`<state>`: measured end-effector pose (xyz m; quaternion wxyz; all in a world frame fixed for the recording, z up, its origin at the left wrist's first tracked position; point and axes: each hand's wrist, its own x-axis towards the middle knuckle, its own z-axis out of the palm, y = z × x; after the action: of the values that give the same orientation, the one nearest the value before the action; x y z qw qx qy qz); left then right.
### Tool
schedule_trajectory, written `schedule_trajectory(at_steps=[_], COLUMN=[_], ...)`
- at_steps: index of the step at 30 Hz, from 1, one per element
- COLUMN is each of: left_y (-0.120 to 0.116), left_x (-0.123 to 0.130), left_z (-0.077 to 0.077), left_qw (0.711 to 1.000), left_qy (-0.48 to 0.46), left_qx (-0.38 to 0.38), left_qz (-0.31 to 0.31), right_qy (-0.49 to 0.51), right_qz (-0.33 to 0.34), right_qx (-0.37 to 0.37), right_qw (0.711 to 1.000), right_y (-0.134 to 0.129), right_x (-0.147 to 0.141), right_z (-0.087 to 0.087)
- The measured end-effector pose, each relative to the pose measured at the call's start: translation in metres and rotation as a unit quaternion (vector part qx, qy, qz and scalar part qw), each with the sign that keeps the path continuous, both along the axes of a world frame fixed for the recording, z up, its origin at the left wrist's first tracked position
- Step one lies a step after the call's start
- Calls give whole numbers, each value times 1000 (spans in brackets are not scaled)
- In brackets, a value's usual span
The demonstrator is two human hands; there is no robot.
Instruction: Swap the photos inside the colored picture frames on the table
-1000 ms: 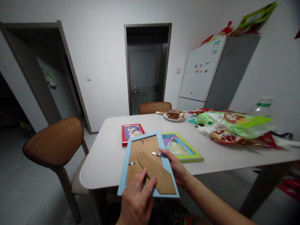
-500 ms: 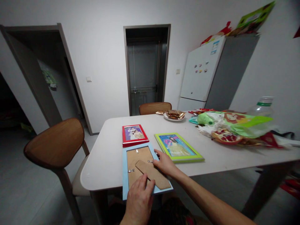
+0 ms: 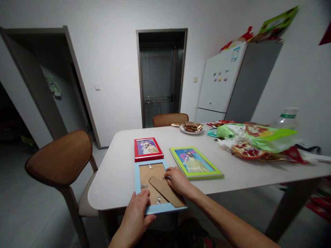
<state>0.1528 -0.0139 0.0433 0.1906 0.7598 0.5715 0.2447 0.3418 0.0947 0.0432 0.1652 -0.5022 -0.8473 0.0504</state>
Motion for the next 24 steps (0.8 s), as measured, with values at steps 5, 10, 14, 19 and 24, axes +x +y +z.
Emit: schedule_trajectory(at_steps=[5,10,14,19,24], left_y=[0,0,0,0,0], left_x=[1,1,0,-1,-1], left_z=[5,4,0,-2,1], left_qw=[1000,1000,1000,1000,1000], left_qy=[-4,4,-6,-16,-14], left_qx=[-6,-1,10,7,12], left_qz=[0,0,2,-8,-10], right_qy=[-34,-49,-27,-23,-18], right_qz=[-62,-47,2,-51,-89], right_qx=[26,42,45,28,22], right_qw=[997,997,999,998,996], right_y=[7,12,18,31,37], right_x=[-8,-17,-37,-62,-67], right_z=[0,8,7,-4,-11])
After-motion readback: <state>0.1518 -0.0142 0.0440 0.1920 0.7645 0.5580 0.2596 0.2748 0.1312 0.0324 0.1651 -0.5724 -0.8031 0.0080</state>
